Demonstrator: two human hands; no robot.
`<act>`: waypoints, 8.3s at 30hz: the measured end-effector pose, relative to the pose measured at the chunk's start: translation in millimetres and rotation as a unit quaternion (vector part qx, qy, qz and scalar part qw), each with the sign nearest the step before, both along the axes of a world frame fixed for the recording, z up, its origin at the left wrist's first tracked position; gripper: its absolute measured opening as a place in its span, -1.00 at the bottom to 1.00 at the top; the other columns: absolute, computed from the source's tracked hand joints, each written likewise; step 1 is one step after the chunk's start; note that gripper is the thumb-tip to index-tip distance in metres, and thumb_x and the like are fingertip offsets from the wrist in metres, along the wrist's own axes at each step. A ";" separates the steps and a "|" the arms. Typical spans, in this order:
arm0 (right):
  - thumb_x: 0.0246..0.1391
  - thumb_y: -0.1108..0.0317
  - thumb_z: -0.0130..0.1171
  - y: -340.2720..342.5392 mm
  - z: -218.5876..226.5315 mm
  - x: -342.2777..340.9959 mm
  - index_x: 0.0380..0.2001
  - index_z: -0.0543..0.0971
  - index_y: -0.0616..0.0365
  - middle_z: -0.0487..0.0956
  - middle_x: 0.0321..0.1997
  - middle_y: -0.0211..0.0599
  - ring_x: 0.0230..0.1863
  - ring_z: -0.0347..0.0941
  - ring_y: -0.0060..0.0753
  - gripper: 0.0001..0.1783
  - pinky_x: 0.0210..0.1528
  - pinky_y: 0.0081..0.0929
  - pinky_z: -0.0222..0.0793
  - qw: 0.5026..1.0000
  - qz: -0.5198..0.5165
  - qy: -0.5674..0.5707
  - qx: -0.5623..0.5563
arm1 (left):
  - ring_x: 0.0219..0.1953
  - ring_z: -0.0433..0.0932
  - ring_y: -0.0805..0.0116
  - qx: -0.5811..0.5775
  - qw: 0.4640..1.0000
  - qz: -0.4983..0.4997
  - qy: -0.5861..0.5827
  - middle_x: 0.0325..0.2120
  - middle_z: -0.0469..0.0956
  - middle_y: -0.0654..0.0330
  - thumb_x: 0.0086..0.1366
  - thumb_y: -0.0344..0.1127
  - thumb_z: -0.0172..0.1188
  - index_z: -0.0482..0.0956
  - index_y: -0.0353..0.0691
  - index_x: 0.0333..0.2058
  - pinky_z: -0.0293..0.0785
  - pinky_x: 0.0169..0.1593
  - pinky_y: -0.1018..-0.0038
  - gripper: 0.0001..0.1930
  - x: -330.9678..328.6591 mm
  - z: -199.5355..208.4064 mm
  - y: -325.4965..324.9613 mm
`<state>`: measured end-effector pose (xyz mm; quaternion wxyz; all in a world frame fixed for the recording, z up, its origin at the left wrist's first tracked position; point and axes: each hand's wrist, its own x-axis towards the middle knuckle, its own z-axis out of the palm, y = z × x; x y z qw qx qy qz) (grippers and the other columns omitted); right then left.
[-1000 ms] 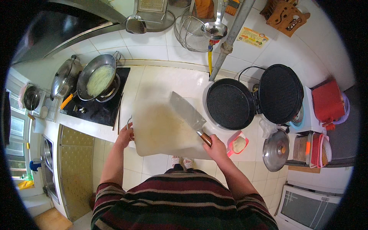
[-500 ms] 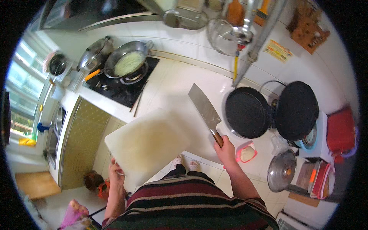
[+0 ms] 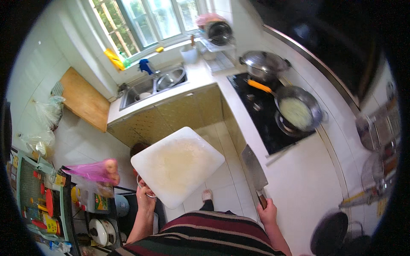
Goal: The person washes a knife and cutting board in the sink, then moves to the stove to stir boiling noodles with chopsticks. They use a strainer to transfer the cooked noodles from the pot into a metal bowl, drain the water, and return the noodles to the bowl.
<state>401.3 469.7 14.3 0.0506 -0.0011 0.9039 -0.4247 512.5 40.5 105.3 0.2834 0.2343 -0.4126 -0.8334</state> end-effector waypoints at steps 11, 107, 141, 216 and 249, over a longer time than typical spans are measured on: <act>-0.16 0.22 0.17 -267.8 9.9 -169.0 -0.38 0.43 0.19 0.51 -0.48 -0.05 -0.42 0.47 -0.06 -0.69 -0.36 -0.26 0.35 0.987 0.159 0.015 -0.004 | -0.59 0.33 0.50 0.019 0.977 0.215 0.000 -0.52 0.34 0.29 -0.23 -0.58 -0.16 0.33 -0.23 -0.30 0.22 -0.60 0.67 -0.61 -51.7 8.3 -175.0; -0.04 0.38 0.15 -926.6 -34.1 -699.5 -0.08 0.43 0.16 0.56 -0.37 -0.20 -0.39 0.50 -0.40 -0.61 -0.32 -0.48 0.40 0.953 0.294 -0.018 0.064 | -0.61 0.32 0.63 -0.269 0.835 0.055 -0.476 -0.53 0.43 0.33 0.01 -0.45 0.04 0.41 -0.25 -0.22 0.23 -0.57 0.65 -0.71 -356.9 144.0 -959.4; -0.14 0.08 0.18 -867.0 -144.5 -711.3 -0.38 0.57 0.19 0.55 -0.31 0.02 -0.19 0.46 0.02 -0.61 -0.12 -0.21 0.36 0.895 0.225 -0.188 0.335 | 0.18 0.14 0.00 -0.639 0.563 -0.004 -0.524 0.19 0.06 -0.01 0.05 -0.45 0.14 0.36 -0.18 -0.01 0.15 0.16 0.25 -0.54 -425.2 5.7 -847.1; 0.18 0.14 -0.24 -1078.8 5.3 -658.8 -0.35 0.31 0.08 0.38 -0.50 -0.43 -0.63 0.25 -0.63 -0.74 -0.69 -0.68 0.20 0.720 0.311 -0.586 -0.203 | 0.02 0.20 -0.05 -0.641 0.727 0.036 -0.243 0.08 0.18 -0.01 -0.02 -0.27 0.25 0.39 -0.05 -0.04 0.13 0.08 0.18 -0.50 -628.7 -102.7 -757.7; -0.10 0.32 0.05 -1041.3 42.8 -650.4 -0.51 0.43 0.15 0.52 -0.56 -0.11 -0.44 0.49 -0.07 -0.87 -0.41 -0.18 0.41 0.730 0.616 0.149 0.256 | -0.14 0.36 0.02 -0.595 0.686 0.133 -0.397 -0.22 0.39 0.07 -0.06 -0.37 0.22 0.45 -0.11 -0.19 0.30 -0.08 0.25 -0.63 -614.5 -194.7 -813.9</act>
